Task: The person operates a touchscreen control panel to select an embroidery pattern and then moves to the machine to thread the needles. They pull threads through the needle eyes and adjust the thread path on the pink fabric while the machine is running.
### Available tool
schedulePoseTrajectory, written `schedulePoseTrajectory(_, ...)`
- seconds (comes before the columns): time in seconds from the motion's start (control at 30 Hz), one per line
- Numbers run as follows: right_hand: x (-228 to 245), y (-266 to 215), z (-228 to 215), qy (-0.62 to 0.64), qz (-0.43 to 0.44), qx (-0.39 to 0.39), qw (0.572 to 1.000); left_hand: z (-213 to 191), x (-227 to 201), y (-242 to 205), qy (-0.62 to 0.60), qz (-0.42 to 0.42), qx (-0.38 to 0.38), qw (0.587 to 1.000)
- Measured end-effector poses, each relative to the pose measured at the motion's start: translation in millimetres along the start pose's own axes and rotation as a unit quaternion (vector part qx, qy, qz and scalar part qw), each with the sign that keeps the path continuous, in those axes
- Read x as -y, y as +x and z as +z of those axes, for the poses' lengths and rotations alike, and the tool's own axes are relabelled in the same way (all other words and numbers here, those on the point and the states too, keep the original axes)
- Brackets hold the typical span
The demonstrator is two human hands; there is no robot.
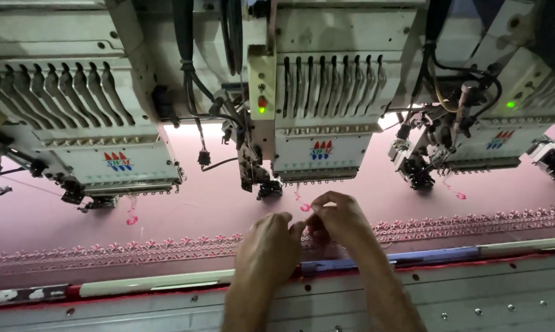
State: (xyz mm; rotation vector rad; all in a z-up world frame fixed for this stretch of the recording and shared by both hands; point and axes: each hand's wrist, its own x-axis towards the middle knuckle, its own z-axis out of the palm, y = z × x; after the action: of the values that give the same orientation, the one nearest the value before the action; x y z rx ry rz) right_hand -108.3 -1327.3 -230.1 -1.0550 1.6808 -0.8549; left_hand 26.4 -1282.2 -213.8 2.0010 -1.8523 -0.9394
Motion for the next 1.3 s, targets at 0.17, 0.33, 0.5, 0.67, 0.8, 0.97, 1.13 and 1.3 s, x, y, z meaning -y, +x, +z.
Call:
schedulePoseTrajectory(0.17, -18, 22, -5, 0.032, 0.023, 0.017, 0.999, 28, 10, 30, -0.119, 0.029, -0.044, 0.992)
schedulePoseTrajectory(0.33, -12, 18, -32, 0.064, 0.084, 0.087, 0.991, 35, 9, 35, -0.215, 0.005, -0.041, 0.976)
schedulePoseTrajectory(0.5, 29, -34, -54, -0.214, 0.056, 0.133, 0.966, 35, -8, 35, -0.482, -0.060, 0.059, 0.872)
schedulePoseTrajectory(0.67, -8, 3, -61, -0.260, 0.019, 0.213, 0.942, 43, -6, 35, -0.531, -0.049, -0.003, 0.846)
schedulePoseTrajectory(0.8, -34, 50, -61, -0.103, 0.019, 0.116, 0.988, 56, 0, 43, -0.344, 0.132, 0.042, 0.929)
schedulePoseTrajectory(0.97, 13, 20, -41, 0.227, 0.048, 0.122, 0.965, 50, 0, 32, -0.274, 0.136, 0.056, 0.950)
schedulePoseTrajectory(1.13, 4, 38, -12, 0.336, 0.009, 0.045, 0.941, 48, 11, 39, -0.259, 0.157, -0.039, 0.952)
schedulePoseTrajectory(1.3, -25, 66, 6, 0.415, -0.090, -0.027, 0.905, 39, 8, 32, -0.217, 0.146, -0.055, 0.964)
